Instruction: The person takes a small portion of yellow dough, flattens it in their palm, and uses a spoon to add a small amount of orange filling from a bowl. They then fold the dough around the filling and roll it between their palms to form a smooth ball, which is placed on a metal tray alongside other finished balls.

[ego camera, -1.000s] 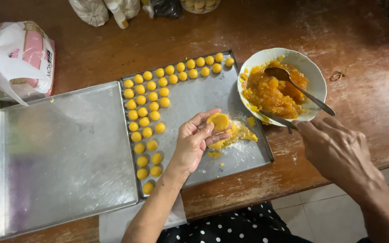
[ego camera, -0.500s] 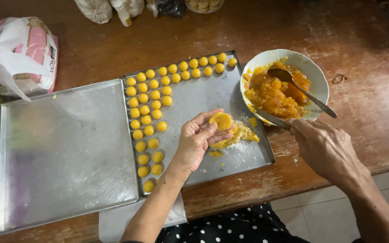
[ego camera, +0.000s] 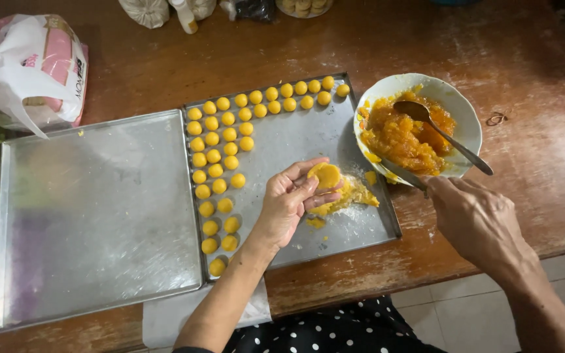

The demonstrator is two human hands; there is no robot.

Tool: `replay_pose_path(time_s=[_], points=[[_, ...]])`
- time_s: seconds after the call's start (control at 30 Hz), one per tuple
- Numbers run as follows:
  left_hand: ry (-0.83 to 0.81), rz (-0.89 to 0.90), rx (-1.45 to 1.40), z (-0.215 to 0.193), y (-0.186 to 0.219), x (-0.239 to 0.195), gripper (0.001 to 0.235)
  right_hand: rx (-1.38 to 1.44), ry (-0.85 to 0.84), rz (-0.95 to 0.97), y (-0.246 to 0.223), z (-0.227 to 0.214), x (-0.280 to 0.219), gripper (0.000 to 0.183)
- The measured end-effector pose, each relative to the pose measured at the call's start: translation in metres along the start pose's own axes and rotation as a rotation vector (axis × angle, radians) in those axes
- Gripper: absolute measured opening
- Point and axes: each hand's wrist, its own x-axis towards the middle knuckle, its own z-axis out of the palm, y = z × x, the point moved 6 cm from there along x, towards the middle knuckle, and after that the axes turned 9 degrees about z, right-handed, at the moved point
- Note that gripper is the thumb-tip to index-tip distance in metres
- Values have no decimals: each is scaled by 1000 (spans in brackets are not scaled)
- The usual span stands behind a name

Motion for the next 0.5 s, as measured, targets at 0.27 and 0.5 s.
replay_pose_path(time_s=[0.27,0.5], points=[[12,-7,-7,0,-2,2,38,71,-73,46,20,17,3,15],[80,-13,-25,-5,3,4,34,403,-231,205,10,-4,3,26]])
